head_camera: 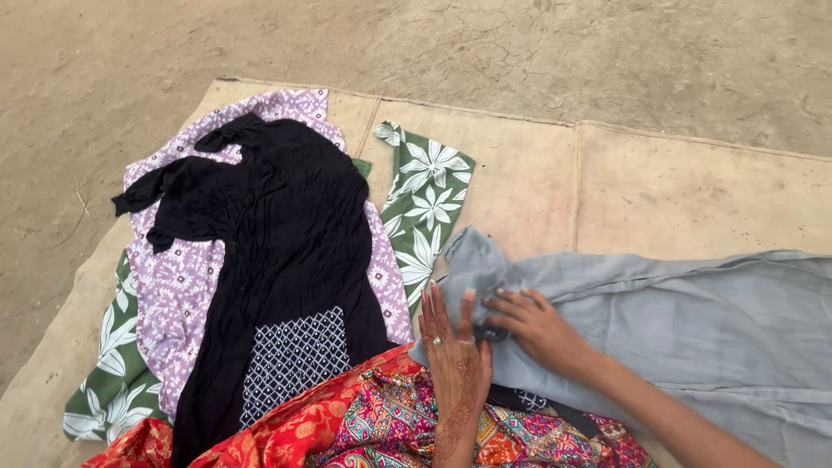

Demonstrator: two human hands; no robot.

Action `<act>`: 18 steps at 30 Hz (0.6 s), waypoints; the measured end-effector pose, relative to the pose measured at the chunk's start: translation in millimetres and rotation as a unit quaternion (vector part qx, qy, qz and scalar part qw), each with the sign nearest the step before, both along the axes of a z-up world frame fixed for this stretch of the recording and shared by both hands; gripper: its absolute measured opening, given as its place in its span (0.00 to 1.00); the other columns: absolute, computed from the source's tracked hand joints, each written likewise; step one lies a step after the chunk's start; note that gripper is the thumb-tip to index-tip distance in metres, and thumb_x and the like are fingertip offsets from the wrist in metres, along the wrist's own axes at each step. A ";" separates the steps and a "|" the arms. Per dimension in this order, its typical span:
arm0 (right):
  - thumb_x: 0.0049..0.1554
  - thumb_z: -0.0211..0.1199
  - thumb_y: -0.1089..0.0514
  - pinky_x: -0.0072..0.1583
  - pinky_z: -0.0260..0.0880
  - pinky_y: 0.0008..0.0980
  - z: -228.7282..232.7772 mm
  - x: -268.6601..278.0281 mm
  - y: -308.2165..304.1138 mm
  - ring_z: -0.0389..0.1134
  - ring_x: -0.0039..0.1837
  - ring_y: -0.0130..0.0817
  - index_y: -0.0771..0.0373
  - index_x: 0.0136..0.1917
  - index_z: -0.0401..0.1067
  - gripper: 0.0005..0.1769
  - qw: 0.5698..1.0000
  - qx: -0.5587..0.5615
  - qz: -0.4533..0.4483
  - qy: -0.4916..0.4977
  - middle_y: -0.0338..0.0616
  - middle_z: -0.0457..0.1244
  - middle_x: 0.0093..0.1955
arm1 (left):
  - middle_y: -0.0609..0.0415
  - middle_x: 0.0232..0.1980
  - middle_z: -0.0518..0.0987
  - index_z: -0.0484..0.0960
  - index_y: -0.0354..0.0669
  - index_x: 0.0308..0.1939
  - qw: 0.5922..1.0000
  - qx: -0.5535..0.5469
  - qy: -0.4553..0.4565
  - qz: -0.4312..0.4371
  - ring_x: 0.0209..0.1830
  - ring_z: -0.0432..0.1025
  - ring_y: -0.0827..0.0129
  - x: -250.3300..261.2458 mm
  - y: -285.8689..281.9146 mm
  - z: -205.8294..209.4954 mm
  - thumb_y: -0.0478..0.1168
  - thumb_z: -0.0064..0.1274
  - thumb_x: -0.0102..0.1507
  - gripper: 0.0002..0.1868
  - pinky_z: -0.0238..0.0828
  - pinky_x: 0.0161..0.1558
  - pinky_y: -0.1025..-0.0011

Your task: The person folds clean clothes one at a time on a mat spread on the ground, smoothing each garment flat, folding sleeves and sides inward, and placing finished folded pieces onto a pile of folded clothes at the side.

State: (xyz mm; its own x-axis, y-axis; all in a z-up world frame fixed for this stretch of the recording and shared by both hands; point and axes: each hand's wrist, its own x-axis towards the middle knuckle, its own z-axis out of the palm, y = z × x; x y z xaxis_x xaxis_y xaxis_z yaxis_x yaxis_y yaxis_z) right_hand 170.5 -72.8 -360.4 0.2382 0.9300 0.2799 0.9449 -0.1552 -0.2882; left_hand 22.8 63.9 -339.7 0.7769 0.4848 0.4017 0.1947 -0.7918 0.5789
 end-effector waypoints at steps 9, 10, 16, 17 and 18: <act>0.47 0.61 0.69 0.72 0.61 0.48 7.0 69.6 -66.6 0.62 0.72 0.49 0.54 0.66 0.70 0.33 0.988 0.004 -0.133 -0.077 0.49 0.61 0.71 | 0.47 0.72 0.71 0.71 0.57 0.72 0.984 -0.003 0.176 -0.034 0.80 0.54 0.47 0.4 3.2 -45.6 0.34 0.40 0.67 0.29 0.39 0.78 0.44; 0.45 0.63 0.67 0.68 0.63 0.51 12.2 85.2 -82.9 0.63 0.69 0.53 0.56 0.66 0.70 0.33 0.981 -0.012 -0.168 -0.101 0.53 0.61 0.69 | 0.44 0.71 0.72 0.71 0.58 0.73 0.984 -0.020 0.174 -0.023 0.78 0.55 0.46 0.1 0.8 -46.4 0.35 0.39 0.68 0.28 0.39 0.78 0.44; 0.48 0.64 0.65 0.62 0.68 0.45 32.9 91.3 -151.8 0.67 0.62 0.47 0.54 0.63 0.73 0.28 0.928 -0.057 -0.359 -0.086 0.45 0.65 0.64 | 0.27 0.77 0.50 0.60 0.74 0.76 0.938 -0.038 0.345 -0.022 0.77 0.45 0.30 -2.6 -14.0 -27.3 0.35 0.37 0.69 0.33 0.32 0.72 0.36; 0.49 0.64 0.65 0.62 0.68 0.44 28.4 74.4 -156.4 0.67 0.60 0.46 0.52 0.63 0.73 0.28 0.920 -0.048 -0.381 -0.082 0.44 0.65 0.63 | 0.27 0.78 0.49 0.59 0.75 0.77 0.935 -0.042 0.351 -0.020 0.77 0.45 0.30 -1.7 -14.7 -24.9 0.35 0.38 0.69 0.34 0.33 0.73 0.36; 0.50 0.64 0.65 0.62 0.69 0.43 23.0 56.7 -162.4 0.67 0.59 0.45 0.51 0.64 0.73 0.28 0.910 -0.040 -0.404 -0.078 0.43 0.65 0.61 | 0.28 0.78 0.47 0.58 0.76 0.77 0.933 -0.046 0.356 -0.019 0.78 0.45 0.31 0.8 -16.5 -23.6 0.35 0.39 0.68 0.35 0.34 0.73 0.36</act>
